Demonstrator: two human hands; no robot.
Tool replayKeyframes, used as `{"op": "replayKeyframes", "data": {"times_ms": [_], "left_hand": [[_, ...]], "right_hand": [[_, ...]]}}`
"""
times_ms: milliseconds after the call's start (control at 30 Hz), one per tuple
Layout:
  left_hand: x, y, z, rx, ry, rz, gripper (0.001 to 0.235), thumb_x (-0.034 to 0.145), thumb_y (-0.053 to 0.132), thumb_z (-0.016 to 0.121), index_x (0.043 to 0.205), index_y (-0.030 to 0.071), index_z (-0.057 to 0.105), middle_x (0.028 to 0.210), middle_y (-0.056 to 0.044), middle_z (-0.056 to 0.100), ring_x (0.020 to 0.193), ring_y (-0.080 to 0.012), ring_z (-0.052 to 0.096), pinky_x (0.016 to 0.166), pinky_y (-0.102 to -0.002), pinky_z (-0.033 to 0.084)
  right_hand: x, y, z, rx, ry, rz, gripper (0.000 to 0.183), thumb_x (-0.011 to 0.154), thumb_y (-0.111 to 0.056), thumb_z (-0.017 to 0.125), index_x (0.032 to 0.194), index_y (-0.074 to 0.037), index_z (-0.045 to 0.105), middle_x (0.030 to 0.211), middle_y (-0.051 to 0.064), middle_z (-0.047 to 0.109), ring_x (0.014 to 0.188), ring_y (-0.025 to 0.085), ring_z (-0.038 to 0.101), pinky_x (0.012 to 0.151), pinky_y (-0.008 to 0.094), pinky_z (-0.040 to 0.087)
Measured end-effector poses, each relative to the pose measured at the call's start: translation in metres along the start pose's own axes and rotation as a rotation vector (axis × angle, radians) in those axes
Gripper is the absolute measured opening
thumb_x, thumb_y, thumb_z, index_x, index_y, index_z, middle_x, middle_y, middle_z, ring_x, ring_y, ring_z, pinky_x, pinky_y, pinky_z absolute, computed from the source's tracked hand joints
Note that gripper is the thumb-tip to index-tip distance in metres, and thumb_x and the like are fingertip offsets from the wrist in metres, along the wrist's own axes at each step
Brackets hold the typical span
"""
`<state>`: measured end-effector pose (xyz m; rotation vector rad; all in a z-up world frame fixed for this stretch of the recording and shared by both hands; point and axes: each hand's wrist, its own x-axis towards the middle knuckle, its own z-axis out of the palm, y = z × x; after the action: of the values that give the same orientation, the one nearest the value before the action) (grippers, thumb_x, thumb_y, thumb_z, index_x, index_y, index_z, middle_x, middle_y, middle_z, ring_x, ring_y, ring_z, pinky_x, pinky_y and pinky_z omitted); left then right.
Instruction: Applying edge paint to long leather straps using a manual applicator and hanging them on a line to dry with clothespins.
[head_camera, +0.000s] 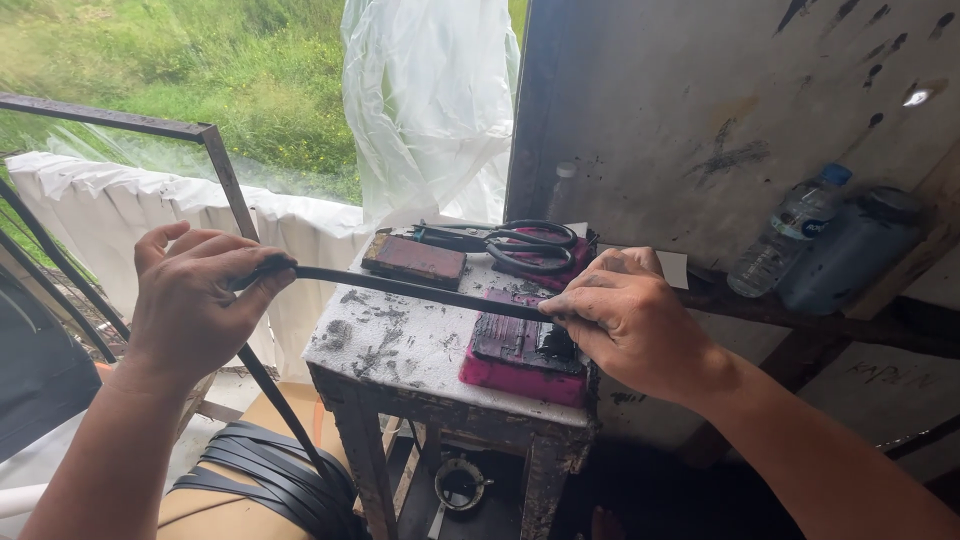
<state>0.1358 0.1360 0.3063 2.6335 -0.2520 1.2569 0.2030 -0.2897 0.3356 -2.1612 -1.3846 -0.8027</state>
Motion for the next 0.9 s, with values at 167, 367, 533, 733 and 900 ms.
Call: {"op": "replayKeyframes", "data": {"times_ms": [167,367,533,733,900], "left_hand": [[-0.001,-0.001,-0.001,0.035,-0.007,-0.011,0.017,0.092,0.036,0.077,0.100,0.022,0.082,0.098,0.008,0.076,0.105,-0.0129,0.068,0.118,-0.045,0.024],[-0.001,0.006,0.003,0.064,-0.027,0.034,0.016,0.091,0.039,0.075,0.097,0.026,0.082,0.094,0.009,0.077,0.106,-0.0150,0.067,0.118,-0.047,0.023],[0.003,0.022,0.010,0.063,-0.064,0.124,0.014,0.089,0.039,0.076,0.090,0.026,0.081,0.091,0.009,0.076,0.105,-0.0205,0.066,0.117,-0.047,0.023],[0.012,0.051,0.018,0.023,-0.072,0.234,0.017,0.093,0.038,0.072,0.087,0.024,0.080,0.085,0.009,0.075,0.092,-0.0212,0.067,0.113,-0.049,0.027],[0.021,0.073,0.027,0.013,-0.048,0.319,0.019,0.095,0.034,0.070,0.081,0.024,0.078,0.081,0.009,0.074,0.094,-0.0214,0.068,0.112,-0.051,0.028]], "right_hand": [[-0.001,0.003,0.007,0.003,-0.023,-0.019,0.022,0.079,-0.007,0.084,0.098,-0.017,0.082,0.089,-0.005,0.078,0.090,0.013,0.067,0.094,0.037,0.032],[-0.006,0.002,0.000,0.015,-0.035,0.022,0.021,0.078,-0.008,0.082,0.097,-0.017,0.081,0.090,-0.005,0.078,0.092,0.013,0.067,0.097,0.037,0.030],[-0.022,0.010,-0.014,-0.016,-0.013,0.052,0.021,0.077,-0.009,0.082,0.095,-0.018,0.081,0.086,-0.006,0.076,0.090,0.011,0.064,0.096,0.036,0.032],[-0.046,0.017,-0.035,-0.049,0.000,0.109,0.024,0.074,-0.005,0.081,0.094,-0.018,0.081,0.087,-0.006,0.077,0.090,0.011,0.066,0.097,0.037,0.032],[-0.065,0.020,-0.053,-0.083,0.012,0.149,0.020,0.076,-0.006,0.079,0.092,-0.019,0.080,0.089,-0.007,0.077,0.091,0.010,0.067,0.102,0.035,0.033]]}}
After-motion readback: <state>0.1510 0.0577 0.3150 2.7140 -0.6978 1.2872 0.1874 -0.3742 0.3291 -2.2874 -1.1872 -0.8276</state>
